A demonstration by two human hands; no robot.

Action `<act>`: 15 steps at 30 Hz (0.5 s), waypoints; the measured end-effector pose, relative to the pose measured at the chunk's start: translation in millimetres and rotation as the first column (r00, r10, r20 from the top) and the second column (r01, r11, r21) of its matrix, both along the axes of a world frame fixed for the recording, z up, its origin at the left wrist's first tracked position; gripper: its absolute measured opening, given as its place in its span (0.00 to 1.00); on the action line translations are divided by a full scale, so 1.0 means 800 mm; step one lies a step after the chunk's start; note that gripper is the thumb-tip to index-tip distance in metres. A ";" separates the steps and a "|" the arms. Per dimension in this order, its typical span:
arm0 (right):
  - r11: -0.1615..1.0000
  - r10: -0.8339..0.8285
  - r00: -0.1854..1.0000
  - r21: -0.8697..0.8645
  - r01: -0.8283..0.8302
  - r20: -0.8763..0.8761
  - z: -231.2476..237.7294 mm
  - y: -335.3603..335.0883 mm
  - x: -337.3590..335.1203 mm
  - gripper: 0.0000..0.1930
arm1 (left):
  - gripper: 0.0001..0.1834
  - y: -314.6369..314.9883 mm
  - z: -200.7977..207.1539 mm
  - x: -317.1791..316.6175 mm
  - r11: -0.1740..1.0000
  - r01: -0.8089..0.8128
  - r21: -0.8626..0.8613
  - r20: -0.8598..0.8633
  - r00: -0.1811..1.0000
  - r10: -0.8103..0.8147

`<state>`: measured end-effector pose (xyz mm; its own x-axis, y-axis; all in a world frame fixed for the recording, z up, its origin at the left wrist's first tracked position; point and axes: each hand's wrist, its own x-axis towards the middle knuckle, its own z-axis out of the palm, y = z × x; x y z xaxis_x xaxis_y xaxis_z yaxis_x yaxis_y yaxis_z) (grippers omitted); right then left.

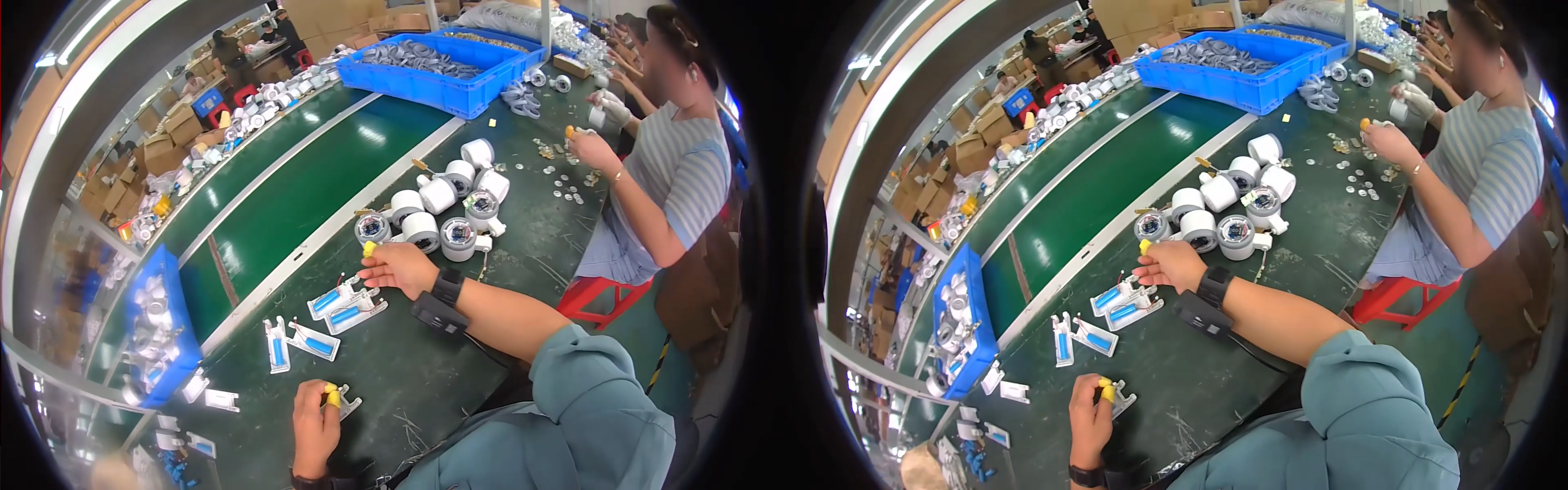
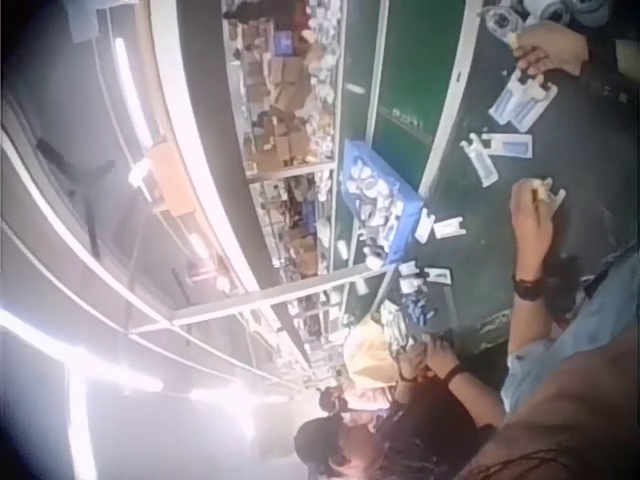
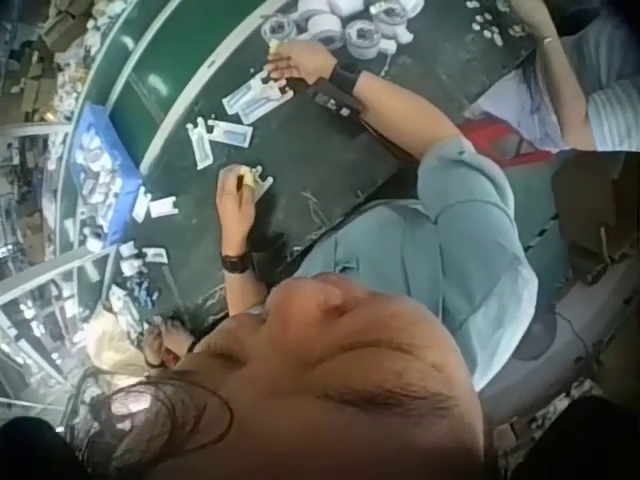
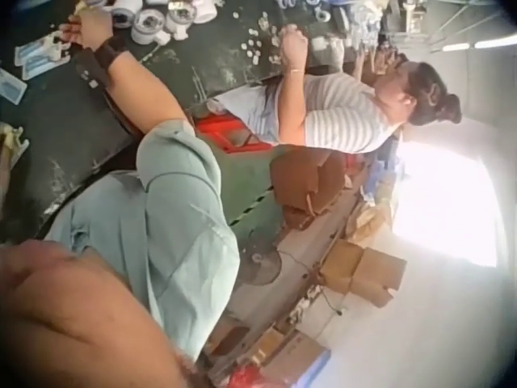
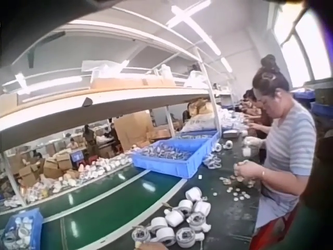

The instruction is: The person connects a circuit board to a light housing by hand, fits the board into the housing, and sets the assembly aside. They then pick up a battery and a base, insert the battery into the base, and place the completed base on the table.

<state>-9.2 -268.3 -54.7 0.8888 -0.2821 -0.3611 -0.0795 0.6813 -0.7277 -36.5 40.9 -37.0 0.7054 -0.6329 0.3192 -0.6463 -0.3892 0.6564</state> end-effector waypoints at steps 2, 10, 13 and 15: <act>1.000 -0.016 0.999 -0.008 0.016 -0.034 -0.003 -0.001 0.006 0.12 | 0.11 0.015 -0.009 0.001 1.000 0.012 -0.002 0.002 1.000 -0.012; 0.962 0.183 0.982 -0.197 -0.188 -0.044 0.016 0.000 -0.081 0.11 | 0.11 0.033 -0.008 0.005 0.994 0.091 0.065 0.037 0.995 -0.094; 0.881 0.243 0.958 -0.378 -0.283 -0.151 0.022 0.010 -0.115 0.12 | 0.11 0.030 -0.002 0.004 0.984 0.148 0.098 0.064 0.986 -0.155; 0.829 0.329 0.940 -0.449 -0.332 -0.088 0.017 0.029 -0.135 0.13 | 0.09 0.026 0.001 0.001 0.991 0.114 0.069 0.057 0.991 -0.118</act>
<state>-117.0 -245.0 -40.8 0.9565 -0.1044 -0.2723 -0.2464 0.2103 -0.9461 -35.4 61.4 -36.5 0.6068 -0.7299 0.3146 -0.7273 -0.3503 0.5902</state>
